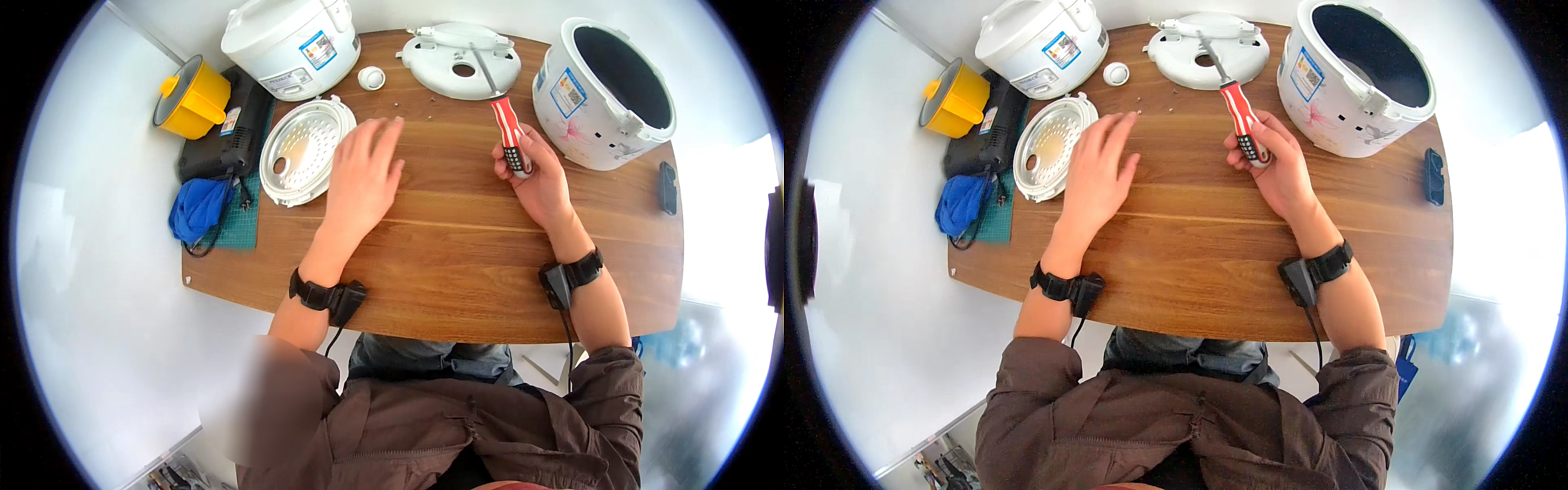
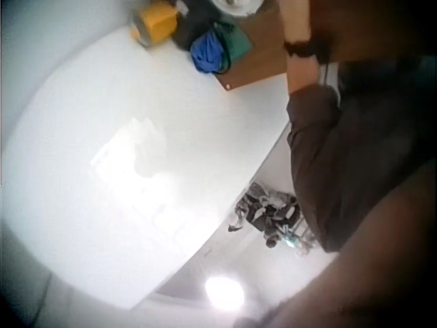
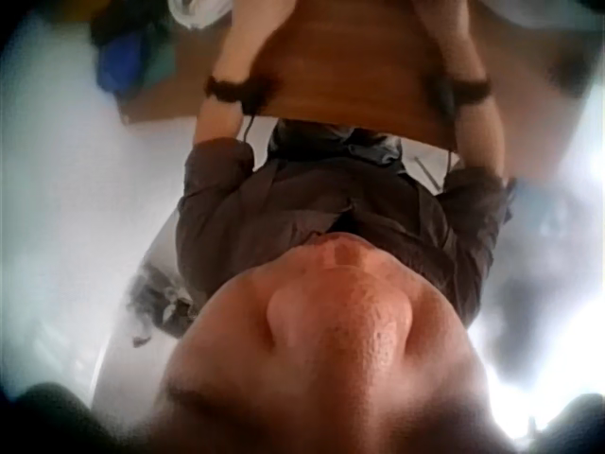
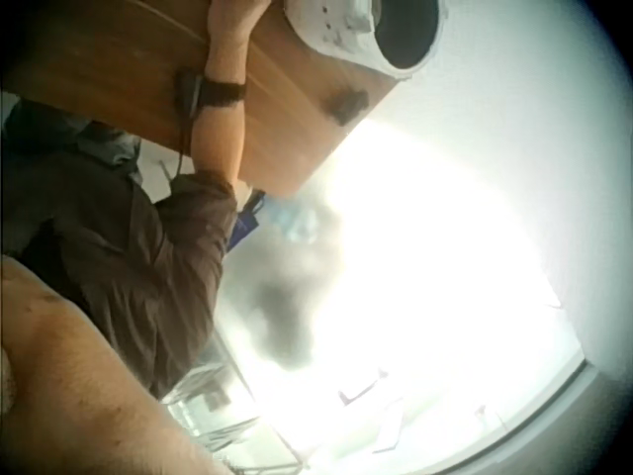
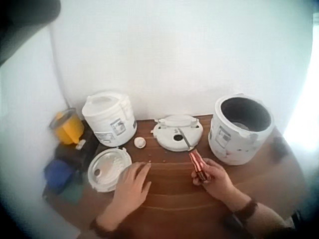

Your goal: The person uses a screwdriver to tighten screws on the internal components of a rice cooker base. They then place the cooker's lid and a perforated metal tray into the main body.

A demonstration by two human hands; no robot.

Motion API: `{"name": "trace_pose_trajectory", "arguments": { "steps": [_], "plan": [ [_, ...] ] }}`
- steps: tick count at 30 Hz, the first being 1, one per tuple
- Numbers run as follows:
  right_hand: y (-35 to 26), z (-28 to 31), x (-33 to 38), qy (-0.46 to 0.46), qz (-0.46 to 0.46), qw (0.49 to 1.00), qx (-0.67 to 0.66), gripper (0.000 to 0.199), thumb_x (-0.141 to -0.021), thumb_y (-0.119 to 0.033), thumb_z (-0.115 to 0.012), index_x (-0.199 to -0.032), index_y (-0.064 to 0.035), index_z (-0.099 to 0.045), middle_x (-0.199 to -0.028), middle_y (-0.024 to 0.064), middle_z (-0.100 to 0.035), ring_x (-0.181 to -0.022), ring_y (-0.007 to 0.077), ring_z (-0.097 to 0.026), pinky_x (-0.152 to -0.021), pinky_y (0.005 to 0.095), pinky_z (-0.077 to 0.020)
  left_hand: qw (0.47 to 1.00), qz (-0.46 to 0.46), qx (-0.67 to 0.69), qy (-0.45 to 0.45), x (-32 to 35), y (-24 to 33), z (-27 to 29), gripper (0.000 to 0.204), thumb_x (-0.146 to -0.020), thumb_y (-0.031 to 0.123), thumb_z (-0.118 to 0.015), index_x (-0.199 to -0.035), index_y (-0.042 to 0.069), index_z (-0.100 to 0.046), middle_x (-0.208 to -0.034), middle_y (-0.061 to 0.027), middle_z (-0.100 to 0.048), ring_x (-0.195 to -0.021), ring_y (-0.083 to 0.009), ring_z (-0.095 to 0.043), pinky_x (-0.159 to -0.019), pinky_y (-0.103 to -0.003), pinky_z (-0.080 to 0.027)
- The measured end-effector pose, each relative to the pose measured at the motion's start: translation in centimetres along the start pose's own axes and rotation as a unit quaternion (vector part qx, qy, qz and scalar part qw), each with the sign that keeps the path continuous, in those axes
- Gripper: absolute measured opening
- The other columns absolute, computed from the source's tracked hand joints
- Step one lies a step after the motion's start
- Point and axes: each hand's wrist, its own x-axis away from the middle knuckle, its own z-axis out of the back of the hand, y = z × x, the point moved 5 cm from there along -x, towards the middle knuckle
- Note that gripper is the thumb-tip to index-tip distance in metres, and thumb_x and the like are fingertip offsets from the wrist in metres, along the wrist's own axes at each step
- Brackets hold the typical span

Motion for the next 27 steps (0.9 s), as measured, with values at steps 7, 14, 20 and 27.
{"name": "trace_pose_trajectory", "arguments": {
  "steps": [7, 14, 20, 27],
  "plan": [
    [0.5, -0.7, 0.2, 0.003, 0.011, 0.997, 0.082, 0.034, -0.102, -0.016, -0.058, -0.132, -0.0011, -0.05, -0.093, 0.0084, -0.065, -0.078, 0.0157, -0.061, -0.075, 0.0287, -0.0496, 0.974, 0.166, -0.151, 0.029, 1.1, -3.0, 1.2, 0.063, -0.082, 0.017, -0.083, -0.137, 0.003, -0.054, -0.138, -0.0204, -0.05, -0.127, -0.0415, -0.05, -0.105, -0.048, -0.045],
    [0.5, -1.7, 0.3, -0.008, 0.015, 0.981, 0.193, 0.033, -0.1, -0.012, -0.063, -0.13, -0.0011, -0.054, -0.084, 0.0008, -0.057, -0.07, 0.0099, -0.054, -0.066, 0.0257, -0.0435, 0.972, 0.162, -0.166, -0.021, 2.7, -6.4, -0.4, 0.052, -0.085, 0.003, -0.071, -0.134, -0.002, -0.053, -0.136, -0.0244, -0.058, -0.126, -0.0423, -0.057, -0.097, -0.048, -0.055],
    [0.2, -1.8, 0.4, 0.002, 0.012, 0.98, 0.198, 0.033, -0.1, -0.014, -0.065, -0.129, -0.0016, -0.055, -0.083, 0.0004, -0.057, -0.071, 0.0096, -0.055, -0.066, 0.0254, -0.0446, 0.963, 0.227, -0.147, -0.021, 1.9, -4.9, 3.7, 0.05, -0.087, -0.001, -0.064, -0.135, 0.002, -0.054, -0.128, -0.0236, -0.066, -0.105, -0.0388, -0.07, -0.087, -0.049, -0.058],
    [0.5, -1.3, 0.2, -0.006, 0.02, 0.985, 0.17, 0.032, -0.099, -0.014, -0.066, -0.126, -0.001, -0.056, -0.084, 0.0009, -0.058, -0.072, 0.0096, -0.057, -0.067, 0.0257, -0.046, 0.972, 0.176, 0.016, 0.155, 1.6, 0.1, 9.7, 0.032, -0.1, 0.01, -0.064, -0.132, 0.004, -0.061, -0.109, -0.0212, -0.072, -0.095, -0.034, -0.073, -0.082, -0.039, -0.055]
  ]
}}
